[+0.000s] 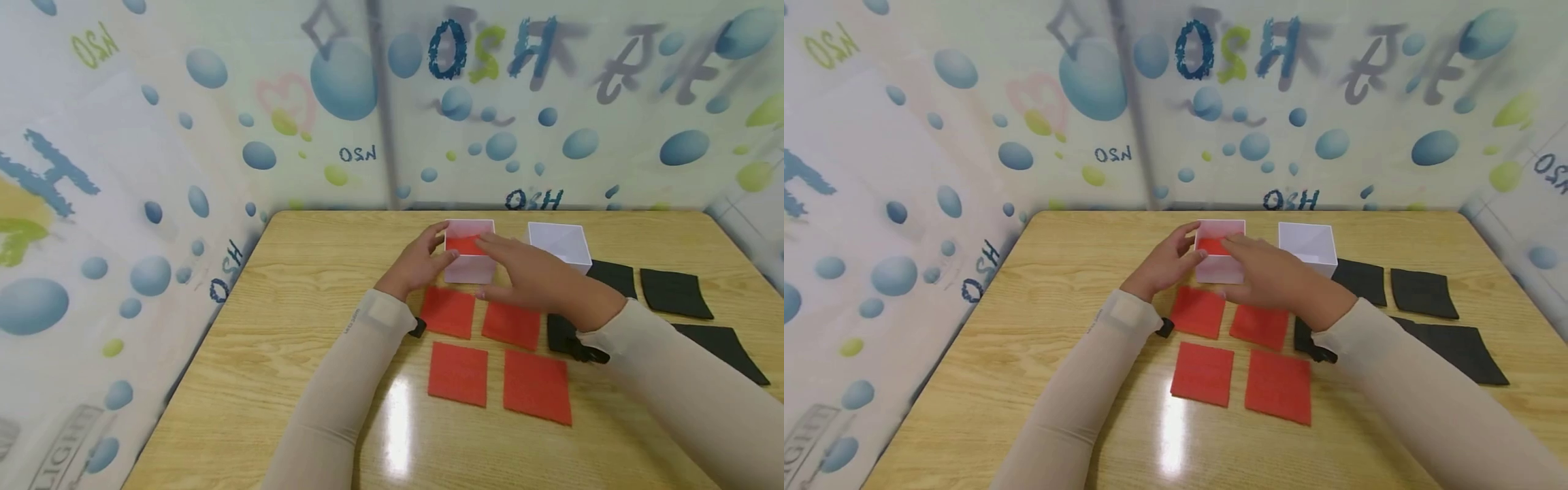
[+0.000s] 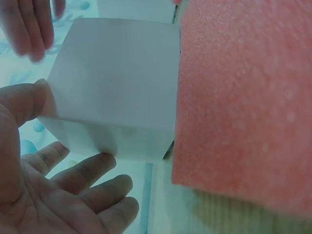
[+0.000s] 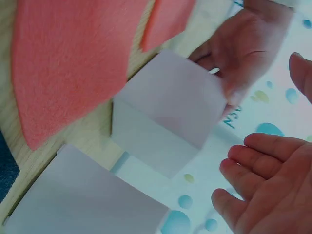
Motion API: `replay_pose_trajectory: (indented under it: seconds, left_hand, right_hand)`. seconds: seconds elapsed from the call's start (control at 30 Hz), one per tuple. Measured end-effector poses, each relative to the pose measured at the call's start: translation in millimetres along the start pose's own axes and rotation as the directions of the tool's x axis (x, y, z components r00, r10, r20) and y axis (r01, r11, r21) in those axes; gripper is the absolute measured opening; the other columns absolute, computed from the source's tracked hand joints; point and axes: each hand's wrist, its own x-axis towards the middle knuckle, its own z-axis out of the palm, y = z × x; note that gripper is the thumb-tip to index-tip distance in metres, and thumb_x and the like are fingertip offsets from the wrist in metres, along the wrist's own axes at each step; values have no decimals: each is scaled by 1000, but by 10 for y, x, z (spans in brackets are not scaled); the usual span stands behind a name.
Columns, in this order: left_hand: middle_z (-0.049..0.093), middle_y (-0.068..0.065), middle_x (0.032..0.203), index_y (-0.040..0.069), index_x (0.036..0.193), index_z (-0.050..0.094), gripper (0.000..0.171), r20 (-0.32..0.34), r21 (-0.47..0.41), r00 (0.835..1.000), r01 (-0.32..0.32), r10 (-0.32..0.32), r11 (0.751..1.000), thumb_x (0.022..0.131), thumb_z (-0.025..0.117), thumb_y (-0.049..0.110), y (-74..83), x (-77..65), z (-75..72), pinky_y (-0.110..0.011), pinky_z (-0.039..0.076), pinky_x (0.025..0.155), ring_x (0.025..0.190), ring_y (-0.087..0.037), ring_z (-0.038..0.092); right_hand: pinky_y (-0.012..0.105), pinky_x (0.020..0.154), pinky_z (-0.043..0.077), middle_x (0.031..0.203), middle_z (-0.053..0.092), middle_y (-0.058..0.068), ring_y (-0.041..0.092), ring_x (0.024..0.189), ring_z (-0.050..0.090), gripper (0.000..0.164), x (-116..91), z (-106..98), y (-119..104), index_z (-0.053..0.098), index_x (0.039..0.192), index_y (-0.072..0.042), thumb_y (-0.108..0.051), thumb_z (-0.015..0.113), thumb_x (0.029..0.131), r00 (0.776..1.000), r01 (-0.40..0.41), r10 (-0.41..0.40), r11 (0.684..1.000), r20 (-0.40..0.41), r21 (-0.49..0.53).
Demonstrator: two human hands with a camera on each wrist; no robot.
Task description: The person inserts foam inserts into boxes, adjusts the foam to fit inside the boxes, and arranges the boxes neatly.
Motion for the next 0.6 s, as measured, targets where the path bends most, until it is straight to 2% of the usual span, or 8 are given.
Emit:
replay_pose_trajectory:
  seconds: [0.33, 0.6]
  left_hand:
    - [41, -3, 168, 35, 166, 31, 70, -2, -44, 1000, 21, -21, 999, 105, 65, 38, 9, -8, -20, -52, 42, 120, 156, -28, 38]
    - [41, -1, 168, 38, 166, 30, 70, -1, -43, 999, 51, -51, 998, 105, 65, 38, 31, -21, 0, -52, 44, 119, 156, -29, 38]
  right_hand:
    - [64, 113, 45, 173, 28, 16, 45, 156, 31, 100, -488, -25, -101, 27, 169, -15, -47, 81, 91, 999, -41, 41, 998, -9, 48]
    - [66, 111, 46, 171, 32, 18, 47, 152, 36, 102, -866, 88, -101, 30, 167, -11, -50, 83, 89, 1000, -20, 21, 996, -2, 92]
